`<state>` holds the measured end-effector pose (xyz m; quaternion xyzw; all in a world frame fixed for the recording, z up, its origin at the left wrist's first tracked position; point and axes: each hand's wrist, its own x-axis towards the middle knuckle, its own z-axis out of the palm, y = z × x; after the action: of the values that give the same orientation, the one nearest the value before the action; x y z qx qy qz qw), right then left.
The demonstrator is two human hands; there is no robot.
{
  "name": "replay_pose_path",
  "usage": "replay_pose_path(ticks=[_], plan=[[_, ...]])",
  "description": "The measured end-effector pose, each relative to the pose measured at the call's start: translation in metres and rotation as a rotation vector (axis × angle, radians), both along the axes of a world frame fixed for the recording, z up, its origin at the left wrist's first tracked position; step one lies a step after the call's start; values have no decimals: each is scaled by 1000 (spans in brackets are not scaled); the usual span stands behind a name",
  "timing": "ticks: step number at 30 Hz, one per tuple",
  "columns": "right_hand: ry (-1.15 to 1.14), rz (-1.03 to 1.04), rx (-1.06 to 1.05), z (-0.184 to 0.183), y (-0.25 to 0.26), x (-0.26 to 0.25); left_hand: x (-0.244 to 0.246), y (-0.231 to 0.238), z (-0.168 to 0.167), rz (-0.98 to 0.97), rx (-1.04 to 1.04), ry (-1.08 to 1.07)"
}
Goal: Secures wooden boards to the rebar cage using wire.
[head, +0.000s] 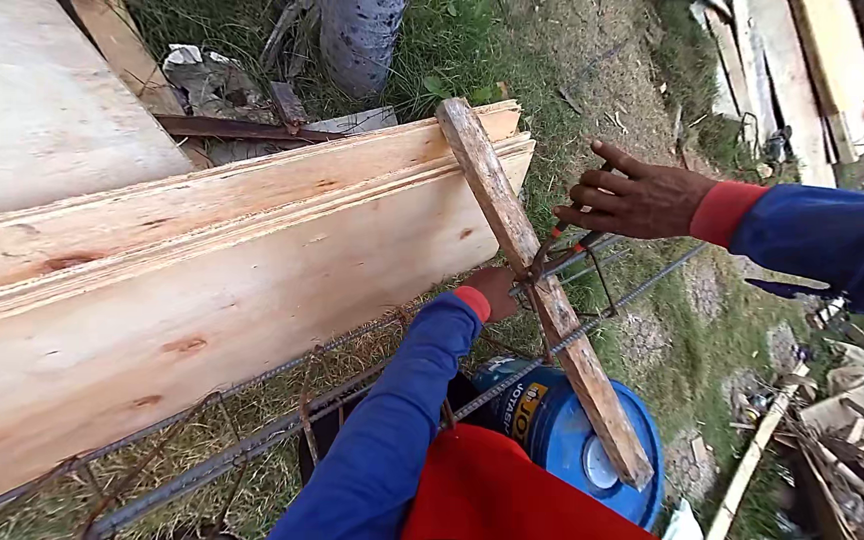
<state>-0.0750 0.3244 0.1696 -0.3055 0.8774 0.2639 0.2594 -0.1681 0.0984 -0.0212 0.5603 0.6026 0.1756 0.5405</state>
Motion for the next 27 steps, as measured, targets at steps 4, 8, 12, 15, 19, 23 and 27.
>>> replay_pose_path(ticks=[4,8,12,15,19,23,27], plan=[[-85,-93,31,2,-1,-8,-1,0,2,-3,-14,11],[-154,-150,52,2,-3,-15,-1,0,4,-11,-21,17],[-32,-170,19,-7,6,-1,0,1,2,-5,-7,21],[25,-181,16,-9,3,14,2,-2,1,-2,-4,24],[89,-228,15,-4,-3,32,2,-9,10,63,33,26],[78,-185,6,-6,5,26,4,-6,9,49,31,35],[55,-179,-82,-19,20,20,2,-7,4,29,48,6]])
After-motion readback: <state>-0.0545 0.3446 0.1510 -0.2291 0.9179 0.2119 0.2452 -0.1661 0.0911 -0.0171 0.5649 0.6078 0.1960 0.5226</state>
